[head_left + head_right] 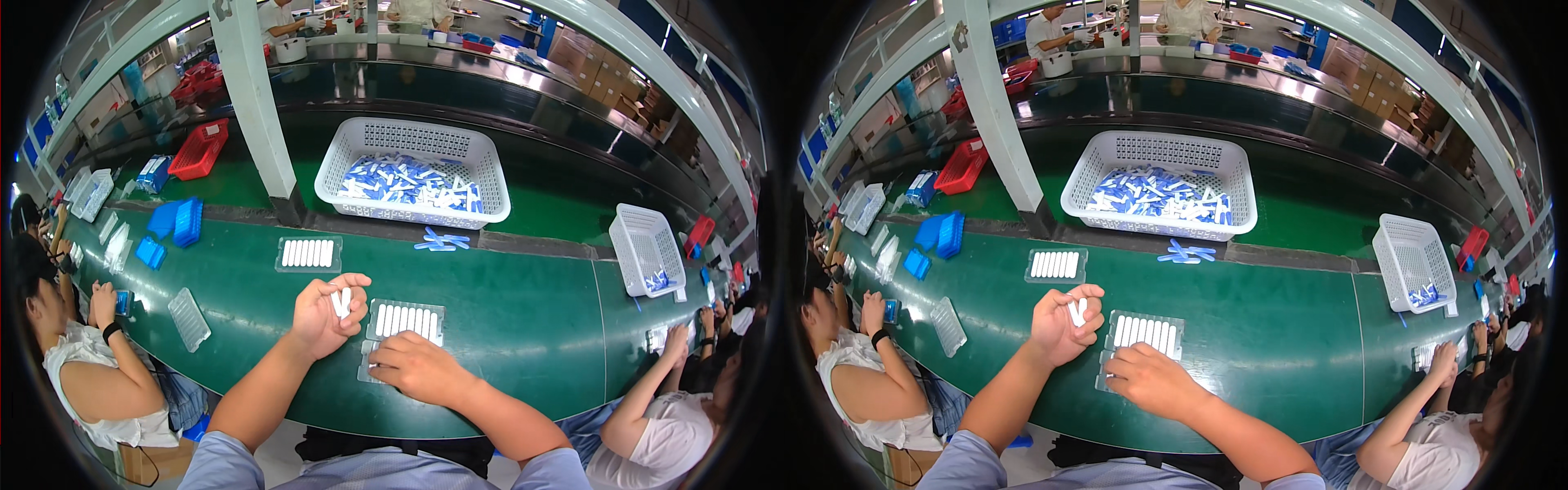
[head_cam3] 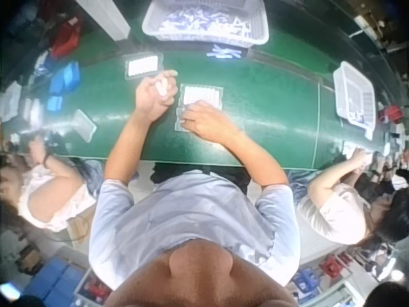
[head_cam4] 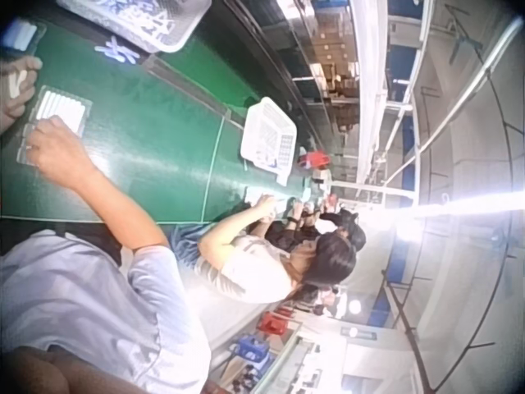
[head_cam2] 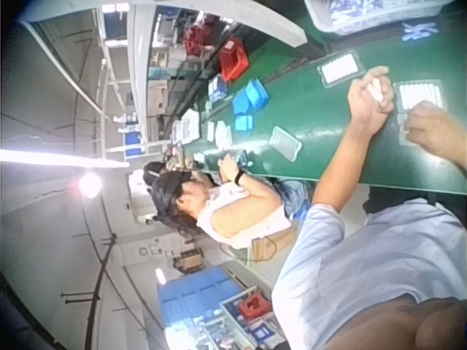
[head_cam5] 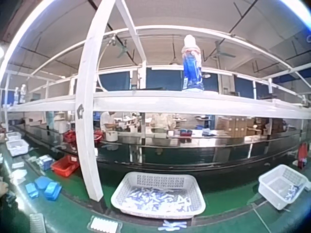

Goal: The person places plastic strips into the slots of clear plastic trays by hand and grabs additional strips from a basket.

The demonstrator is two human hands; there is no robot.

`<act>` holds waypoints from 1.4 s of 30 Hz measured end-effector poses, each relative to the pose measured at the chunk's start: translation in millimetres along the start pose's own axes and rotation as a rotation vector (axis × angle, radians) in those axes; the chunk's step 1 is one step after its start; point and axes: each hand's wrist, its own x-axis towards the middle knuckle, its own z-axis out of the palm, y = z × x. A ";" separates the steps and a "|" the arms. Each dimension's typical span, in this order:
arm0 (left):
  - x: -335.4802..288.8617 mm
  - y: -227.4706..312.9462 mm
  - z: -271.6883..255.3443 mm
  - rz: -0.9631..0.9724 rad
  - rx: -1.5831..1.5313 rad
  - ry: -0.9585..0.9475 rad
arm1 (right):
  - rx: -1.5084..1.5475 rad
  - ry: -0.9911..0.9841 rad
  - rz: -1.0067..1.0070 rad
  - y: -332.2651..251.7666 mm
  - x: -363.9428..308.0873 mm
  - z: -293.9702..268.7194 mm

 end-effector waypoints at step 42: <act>-19.9 -30.7 27.1 0.086 1.239 -0.158 | -0.038 0.199 0.096 3.2 -1.2 -21.0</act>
